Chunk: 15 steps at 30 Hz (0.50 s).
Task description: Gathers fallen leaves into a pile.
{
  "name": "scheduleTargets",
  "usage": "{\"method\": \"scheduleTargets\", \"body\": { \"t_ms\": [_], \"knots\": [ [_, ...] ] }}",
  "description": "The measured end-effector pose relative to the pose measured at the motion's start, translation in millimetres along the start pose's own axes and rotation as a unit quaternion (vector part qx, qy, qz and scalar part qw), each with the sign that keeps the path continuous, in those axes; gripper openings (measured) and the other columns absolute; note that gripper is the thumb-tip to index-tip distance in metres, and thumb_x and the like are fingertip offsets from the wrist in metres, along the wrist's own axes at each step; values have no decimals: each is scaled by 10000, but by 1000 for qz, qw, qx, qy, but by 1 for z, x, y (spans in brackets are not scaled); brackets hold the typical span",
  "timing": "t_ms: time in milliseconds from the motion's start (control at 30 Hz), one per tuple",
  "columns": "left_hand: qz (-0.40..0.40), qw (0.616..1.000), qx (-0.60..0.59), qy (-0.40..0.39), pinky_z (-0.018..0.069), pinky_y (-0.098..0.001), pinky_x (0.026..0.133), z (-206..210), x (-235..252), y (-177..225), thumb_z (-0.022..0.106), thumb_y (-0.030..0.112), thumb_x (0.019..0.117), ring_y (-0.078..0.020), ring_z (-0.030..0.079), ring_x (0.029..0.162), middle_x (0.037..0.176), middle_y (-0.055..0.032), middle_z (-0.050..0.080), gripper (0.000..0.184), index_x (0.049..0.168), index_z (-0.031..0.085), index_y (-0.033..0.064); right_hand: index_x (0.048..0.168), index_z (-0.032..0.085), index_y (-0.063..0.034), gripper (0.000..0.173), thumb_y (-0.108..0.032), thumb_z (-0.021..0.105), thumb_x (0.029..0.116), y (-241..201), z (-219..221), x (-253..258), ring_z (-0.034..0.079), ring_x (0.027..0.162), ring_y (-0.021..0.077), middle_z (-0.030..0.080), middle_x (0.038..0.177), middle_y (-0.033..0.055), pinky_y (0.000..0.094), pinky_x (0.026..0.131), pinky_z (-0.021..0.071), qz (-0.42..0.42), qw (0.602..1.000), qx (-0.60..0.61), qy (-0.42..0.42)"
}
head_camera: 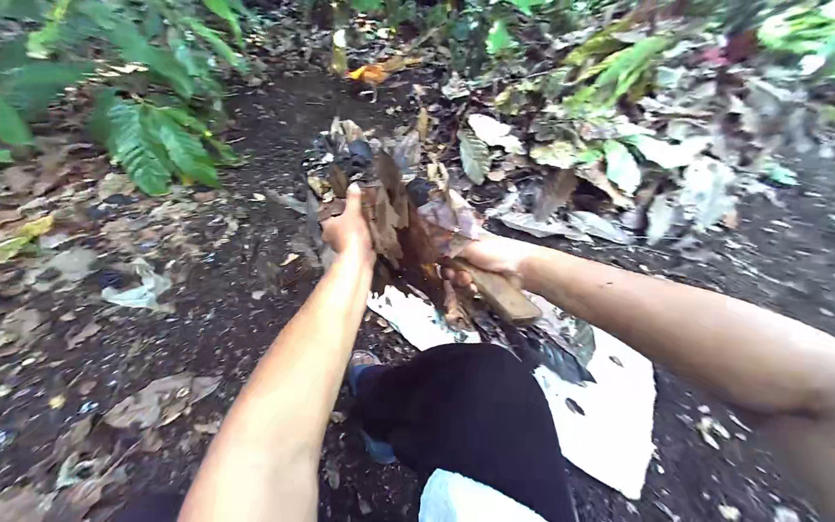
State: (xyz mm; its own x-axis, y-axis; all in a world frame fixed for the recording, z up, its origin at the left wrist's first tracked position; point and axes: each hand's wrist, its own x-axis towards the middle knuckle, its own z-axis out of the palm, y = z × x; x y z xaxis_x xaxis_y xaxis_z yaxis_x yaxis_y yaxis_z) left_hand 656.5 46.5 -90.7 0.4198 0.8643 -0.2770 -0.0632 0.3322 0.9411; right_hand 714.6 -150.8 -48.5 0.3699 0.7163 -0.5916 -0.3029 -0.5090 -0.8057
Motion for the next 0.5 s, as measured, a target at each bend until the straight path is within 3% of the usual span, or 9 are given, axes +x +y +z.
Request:
{"method": "scheduleTargets", "body": {
  "t_ms": [100, 167, 233, 300, 333, 367, 400, 433, 500],
  "knots": [
    [-29, 994, 31, -102, 510, -540, 1022, 81, -26, -43, 647, 523, 980, -360, 611, 1210, 1320, -270, 601, 743, 1468, 453, -2, 926, 547, -119, 332, -363, 401, 1096, 37, -64, -34, 484, 431, 40, 516, 610, -25, 178, 406, 446, 10, 993, 50, 104],
    [-44, 974, 32, -221, 499, -522, 1058, 117, -42, -74, 573, 545, 1016, -331, 593, 1264, 1402, -236, 570, 759, 1549, 350, 53, 1016, 547, -125, 288, -342, 386, 1115, 58, -99, -52, 480, 446, 50, 515, 638, -24, 189, 424, 451, 29, 985, 40, 168],
    [-94, 942, 73, -314, 464, -576, 1076, 133, -55, -95, 508, 596, 1024, -348, 530, 1343, 1500, -214, 498, 782, 1609, 264, 137, 1101, 546, -109, 198, -275, 439, 1105, 89, -133, -59, 498, 463, 74, 522, 666, -7, 225, 446, 484, 33, 968, -42, 247],
    [-144, 907, 126, -376, 382, -671, 1106, 128, -57, -104, 476, 544, 1055, -395, 387, 1456, 1631, -193, 327, 760, 1658, 135, 230, 1311, 543, -63, 318, -283, 527, 1082, 122, -162, -53, 585, 605, 180, 597, 822, 105, 349, 570, 534, 57, 917, -218, 330],
    [-156, 891, 167, -393, 374, -726, 1062, 118, -54, -107, 481, 504, 1064, -446, 372, 1448, 1634, -213, 312, 713, 1652, 182, 232, 1396, 516, -47, 419, -321, 527, 1080, 137, -174, -50, 658, 804, 316, 652, 1001, 214, 505, 735, 554, 91, 878, -307, 355],
    [-161, 876, 216, -401, 393, -736, 1029, 107, -48, -110, 501, 463, 1061, -468, 404, 1420, 1608, -224, 357, 653, 1627, 282, 220, 1479, 470, -56, 482, -300, 533, 1068, 150, -183, -46, 660, 1053, 454, 648, 1201, 301, 649, 905, 509, 130, 843, -369, 369],
    [-154, 860, 270, -404, 429, -707, 1003, 96, -42, -110, 514, 416, 1064, -463, 465, 1368, 1547, -237, 435, 574, 1573, 392, 182, 1563, 382, -112, 539, -259, 515, 1062, 162, -190, -43, 602, 1197, 517, 600, 1325, 326, 709, 972, 453, 172, 811, -416, 373],
    [-134, 841, 330, -406, 457, -670, 992, 85, -38, -104, 511, 366, 1074, -445, 517, 1321, 1484, -244, 500, 495, 1508, 479, 130, 1623, 289, -195, 621, -207, 513, 1044, 175, -197, -39, 569, 1246, 531, 564, 1385, 321, 721, 980, 440, 202, 784, -450, 378],
    [-78, 788, 450, -412, 474, -602, 1006, 62, -28, -89, 486, 286, 1091, -393, 575, 1267, 1402, -232, 575, 404, 1416, 567, 61, 1644, 242, -246, 744, -95, 552, 984, 197, -204, -32, 557, 1247, 541, 517, 1424, 331, 715, 955, 456, 226, 757, -469, 395]
  ]
}}
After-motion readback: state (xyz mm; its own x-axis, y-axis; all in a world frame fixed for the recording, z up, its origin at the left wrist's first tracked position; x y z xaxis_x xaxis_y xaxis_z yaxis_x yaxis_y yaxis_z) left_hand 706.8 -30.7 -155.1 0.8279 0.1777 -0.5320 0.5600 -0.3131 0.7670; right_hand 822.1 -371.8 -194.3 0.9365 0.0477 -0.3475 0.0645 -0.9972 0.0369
